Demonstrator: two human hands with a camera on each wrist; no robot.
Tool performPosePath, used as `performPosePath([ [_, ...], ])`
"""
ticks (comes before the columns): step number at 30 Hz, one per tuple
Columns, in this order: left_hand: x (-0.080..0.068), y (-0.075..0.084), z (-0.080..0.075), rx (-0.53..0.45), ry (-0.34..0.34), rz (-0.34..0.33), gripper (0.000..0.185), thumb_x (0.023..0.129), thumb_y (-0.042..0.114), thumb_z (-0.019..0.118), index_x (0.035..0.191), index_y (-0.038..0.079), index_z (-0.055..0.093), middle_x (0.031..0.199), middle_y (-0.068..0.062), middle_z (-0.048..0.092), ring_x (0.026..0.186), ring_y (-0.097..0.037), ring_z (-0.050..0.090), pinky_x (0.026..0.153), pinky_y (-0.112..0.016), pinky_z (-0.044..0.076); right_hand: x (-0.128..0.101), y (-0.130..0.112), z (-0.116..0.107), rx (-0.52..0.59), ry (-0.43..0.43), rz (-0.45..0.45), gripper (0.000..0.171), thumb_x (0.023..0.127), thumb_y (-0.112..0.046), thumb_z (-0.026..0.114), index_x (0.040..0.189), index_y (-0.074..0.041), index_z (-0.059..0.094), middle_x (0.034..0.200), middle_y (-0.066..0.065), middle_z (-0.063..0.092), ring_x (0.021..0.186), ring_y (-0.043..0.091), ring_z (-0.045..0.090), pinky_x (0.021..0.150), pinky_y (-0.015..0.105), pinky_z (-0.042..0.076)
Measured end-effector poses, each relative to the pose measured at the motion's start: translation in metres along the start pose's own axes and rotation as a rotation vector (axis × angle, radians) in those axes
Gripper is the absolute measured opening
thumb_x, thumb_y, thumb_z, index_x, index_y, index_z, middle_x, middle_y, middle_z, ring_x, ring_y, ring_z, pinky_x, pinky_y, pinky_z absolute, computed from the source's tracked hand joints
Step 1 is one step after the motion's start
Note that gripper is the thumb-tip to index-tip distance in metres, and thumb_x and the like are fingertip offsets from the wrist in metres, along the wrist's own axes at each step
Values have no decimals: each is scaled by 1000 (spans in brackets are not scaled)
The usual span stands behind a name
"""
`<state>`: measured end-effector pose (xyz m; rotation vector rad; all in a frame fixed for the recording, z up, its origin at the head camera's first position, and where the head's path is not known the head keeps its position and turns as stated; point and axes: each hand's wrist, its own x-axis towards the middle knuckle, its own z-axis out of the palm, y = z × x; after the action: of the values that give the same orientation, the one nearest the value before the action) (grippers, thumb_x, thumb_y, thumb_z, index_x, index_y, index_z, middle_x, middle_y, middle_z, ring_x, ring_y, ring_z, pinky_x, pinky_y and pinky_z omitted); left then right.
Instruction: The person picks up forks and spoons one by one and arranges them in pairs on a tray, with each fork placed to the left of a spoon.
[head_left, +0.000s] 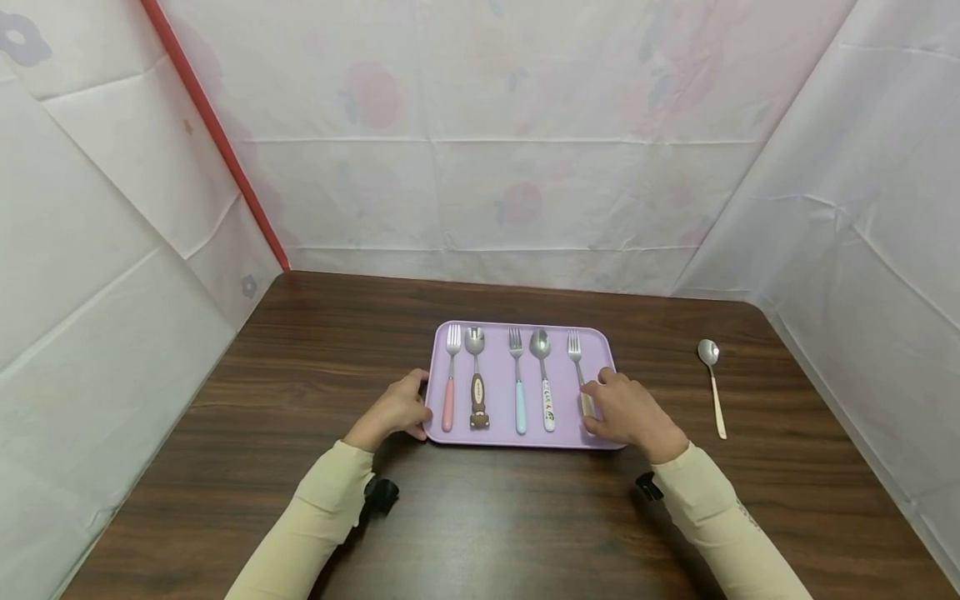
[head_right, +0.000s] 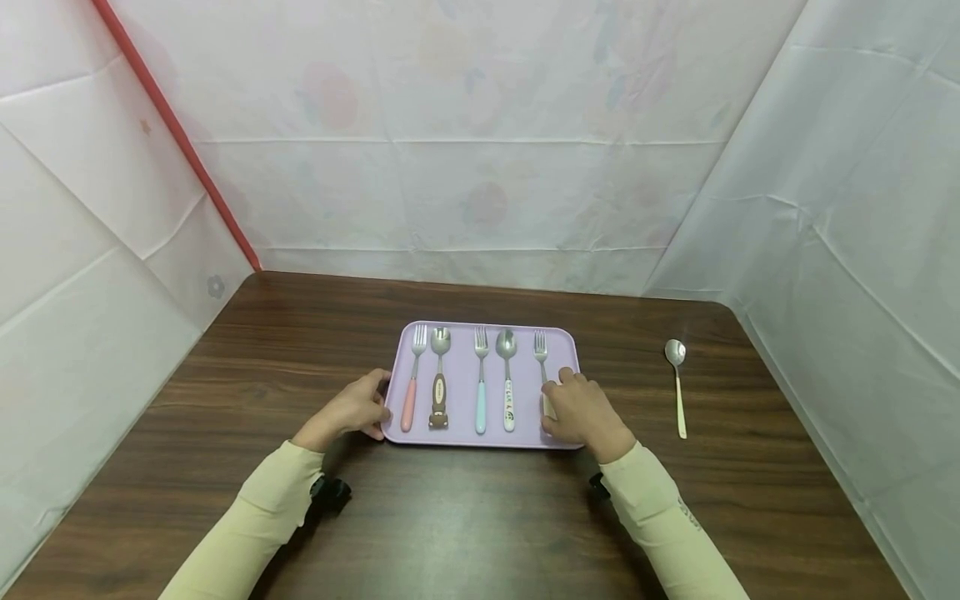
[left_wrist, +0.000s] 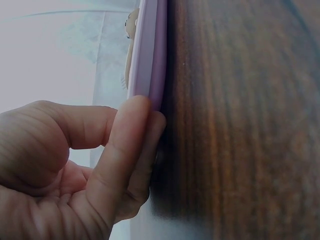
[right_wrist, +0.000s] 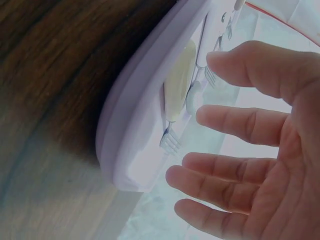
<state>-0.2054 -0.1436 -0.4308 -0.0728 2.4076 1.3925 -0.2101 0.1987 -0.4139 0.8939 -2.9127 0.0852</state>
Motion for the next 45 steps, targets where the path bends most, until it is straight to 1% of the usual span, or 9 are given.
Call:
performPosePath([
  [5, 0, 0, 0, 1, 0, 0, 68, 71, -18, 53, 135, -7, 31, 74, -21, 52, 47, -23, 57, 44, -32, 56, -2, 4, 0, -4, -22, 33, 34, 70, -25, 73, 96, -3, 67, 73, 7, 44, 59, 22, 45, 47, 38, 44],
  [12, -1, 1, 0, 11, -5, 0, 68, 73, -17, 53, 136, -7, 29, 73, -21, 52, 48, -23, 58, 44, -33, 56, -10, 20, -3, 46, -3, 92, 41, 70, -23, 72, 104, -1, 67, 83, 13, 50, 68, 29, 53, 58, 45, 50],
  [17, 0, 1, 0, 10, -2, 4, 69, 72, -17, 52, 136, -7, 29, 73, -21, 52, 47, -23, 58, 44, -33, 56, -15, 32, -1, 60, 15, 103, 36, 71, -20, 71, 101, 0, 67, 87, 16, 53, 72, 32, 55, 61, 47, 52],
  [19, 1, 0, 0, 9, -1, 4, 69, 72, -17, 53, 136, -7, 29, 73, -21, 52, 47, -23, 58, 44, -33, 56, -17, 37, -1, 63, 16, 106, 34, 71, -19, 71, 98, 0, 67, 85, 16, 52, 69, 30, 54, 58, 45, 51],
  [22, 0, 0, 0, 7, -1, 6, 69, 72, -18, 54, 136, -7, 30, 74, -21, 51, 47, -23, 57, 44, -33, 56, -19, 44, 0, 71, 19, 108, 21, 70, -16, 70, 86, -4, 66, 78, 11, 50, 65, 25, 50, 53, 40, 47],
  [24, 0, 0, 0, 5, 2, 9, 69, 71, -18, 54, 135, -7, 30, 74, -21, 51, 47, -23, 57, 44, -33, 56, -21, 48, 0, 76, 15, 123, 20, 71, -15, 71, 86, -4, 66, 79, 12, 50, 66, 25, 50, 53, 40, 48],
  [26, -1, 0, 0, 5, 3, 11, 69, 71, -18, 54, 135, -8, 30, 74, -21, 51, 47, -23, 57, 44, -33, 56, -22, 53, -1, 87, 6, 145, 23, 72, -16, 71, 89, -2, 67, 81, 14, 51, 69, 27, 52, 55, 42, 49],
  [30, -2, 1, 0, 4, 6, 13, 69, 71, -18, 53, 135, -8, 30, 74, -20, 50, 48, -23, 57, 44, -33, 56, -27, 62, -1, 97, -13, 199, 39, 75, -19, 72, 105, 4, 65, 94, 22, 53, 80, 37, 57, 63, 49, 52],
  [45, 0, -1, 1, 3, 6, 8, 71, 69, -19, 52, 136, -6, 30, 74, -18, 51, 48, -23, 56, 44, -32, 56, -47, 97, 1, 151, -57, 308, 41, 77, -14, 69, 108, 11, 61, 96, 27, 51, 84, 38, 55, 69, 55, 51],
])
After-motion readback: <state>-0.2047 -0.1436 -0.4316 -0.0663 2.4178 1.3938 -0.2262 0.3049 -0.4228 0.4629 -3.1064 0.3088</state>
